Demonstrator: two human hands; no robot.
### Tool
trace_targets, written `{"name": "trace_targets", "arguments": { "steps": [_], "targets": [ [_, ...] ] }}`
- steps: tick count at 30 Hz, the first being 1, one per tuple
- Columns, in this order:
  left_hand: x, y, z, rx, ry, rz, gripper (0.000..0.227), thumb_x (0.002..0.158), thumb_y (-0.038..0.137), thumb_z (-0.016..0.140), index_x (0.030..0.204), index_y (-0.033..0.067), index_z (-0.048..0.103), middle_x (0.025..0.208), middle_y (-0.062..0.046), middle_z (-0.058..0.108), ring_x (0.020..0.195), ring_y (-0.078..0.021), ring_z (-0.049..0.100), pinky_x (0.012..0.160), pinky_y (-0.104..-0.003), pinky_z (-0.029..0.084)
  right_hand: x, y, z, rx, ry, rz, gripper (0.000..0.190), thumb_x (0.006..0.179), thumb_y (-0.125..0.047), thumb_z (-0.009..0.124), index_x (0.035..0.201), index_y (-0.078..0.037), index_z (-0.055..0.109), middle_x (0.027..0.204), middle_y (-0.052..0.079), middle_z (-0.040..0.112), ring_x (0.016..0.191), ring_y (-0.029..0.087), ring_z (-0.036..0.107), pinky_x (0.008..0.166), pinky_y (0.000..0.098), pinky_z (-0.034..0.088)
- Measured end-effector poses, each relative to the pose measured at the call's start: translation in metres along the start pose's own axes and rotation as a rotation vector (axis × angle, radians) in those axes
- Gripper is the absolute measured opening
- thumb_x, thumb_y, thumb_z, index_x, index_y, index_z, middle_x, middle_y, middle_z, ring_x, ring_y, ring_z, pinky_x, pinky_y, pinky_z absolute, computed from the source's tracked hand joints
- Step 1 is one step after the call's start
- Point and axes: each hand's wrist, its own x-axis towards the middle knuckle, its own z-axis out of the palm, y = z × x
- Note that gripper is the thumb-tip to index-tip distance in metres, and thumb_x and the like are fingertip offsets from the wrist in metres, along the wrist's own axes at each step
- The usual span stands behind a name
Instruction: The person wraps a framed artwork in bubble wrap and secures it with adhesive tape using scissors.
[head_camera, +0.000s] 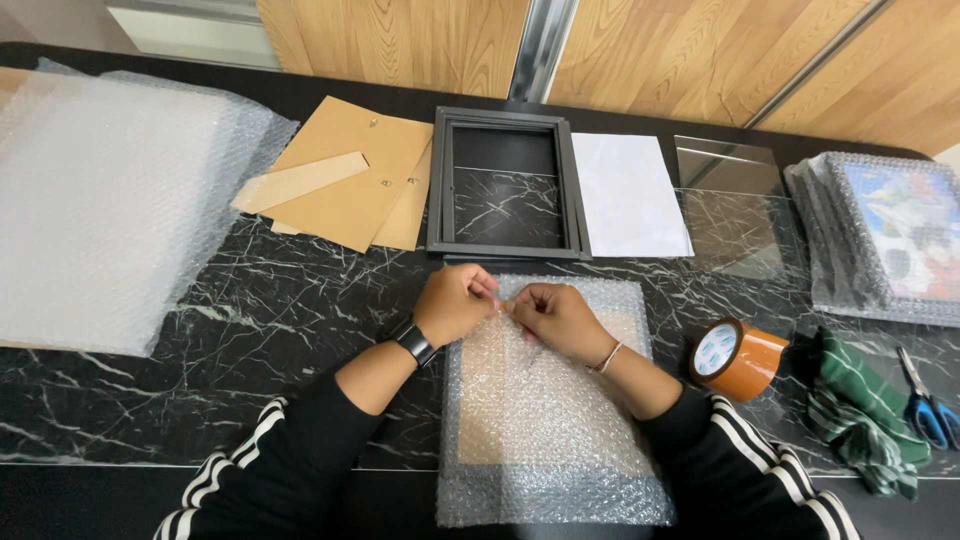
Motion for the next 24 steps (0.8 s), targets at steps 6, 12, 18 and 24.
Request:
{"name": "trace_targets", "arguments": {
  "steps": [6, 12, 18, 24],
  "targets": [
    [-0.008, 0.010, -0.003, 0.068, -0.027, 0.008, 0.029, 0.076, 0.021, 0.077, 0.105, 0.0178, 0.080, 0.090, 0.002, 0.085, 0.093, -0.0186, 0.081, 0.081, -0.028, 0.060, -0.011, -0.010, -0.002, -0.020, 0.035, 0.006, 0.015, 0.095, -0.010, 0.070, 0.092, -0.001, 0.081, 0.060, 0.010, 0.072, 0.053, 0.013, 0.065, 0.051, 0.0225, 0.048],
    [-0.041, 0.044, -0.014, 0.039, -0.168, 0.048, 0.035, 0.077, 0.023, 0.077, 0.110, 0.0090, 0.077, 0.095, -0.007, 0.085, 0.092, -0.0238, 0.080, 0.081, -0.033, 0.060, -0.046, -0.030, -0.012, -0.088, -0.016, 0.099, 0.019, 0.095, -0.011, 0.068, 0.094, 0.001, 0.083, 0.062, 0.013, 0.073, 0.057, 0.016, 0.068, 0.059, 0.0250, 0.052],
    [-0.067, 0.049, -0.002, 0.313, -0.317, -0.004, 0.033, 0.080, 0.035, 0.079, 0.108, 0.0176, 0.075, 0.094, 0.003, 0.084, 0.100, -0.0199, 0.080, 0.084, -0.032, 0.060, -0.061, -0.003, 0.000, -0.144, -0.117, 0.211, 0.019, 0.094, -0.015, 0.072, 0.091, 0.001, 0.083, 0.066, 0.013, 0.077, 0.060, 0.017, 0.074, 0.063, 0.0261, 0.054],
    [-0.077, 0.057, -0.008, 0.355, -0.325, -0.074, 0.040, 0.080, 0.041, 0.081, 0.110, 0.0159, 0.073, 0.099, 0.001, 0.084, 0.110, -0.0241, 0.078, 0.091, -0.035, 0.058, -0.064, -0.001, 0.008, -0.207, -0.096, 0.244, 0.019, 0.090, -0.018, 0.074, 0.085, -0.002, 0.082, 0.058, 0.009, 0.071, 0.056, 0.017, 0.069, 0.062, 0.0256, 0.052]
  ]
}}
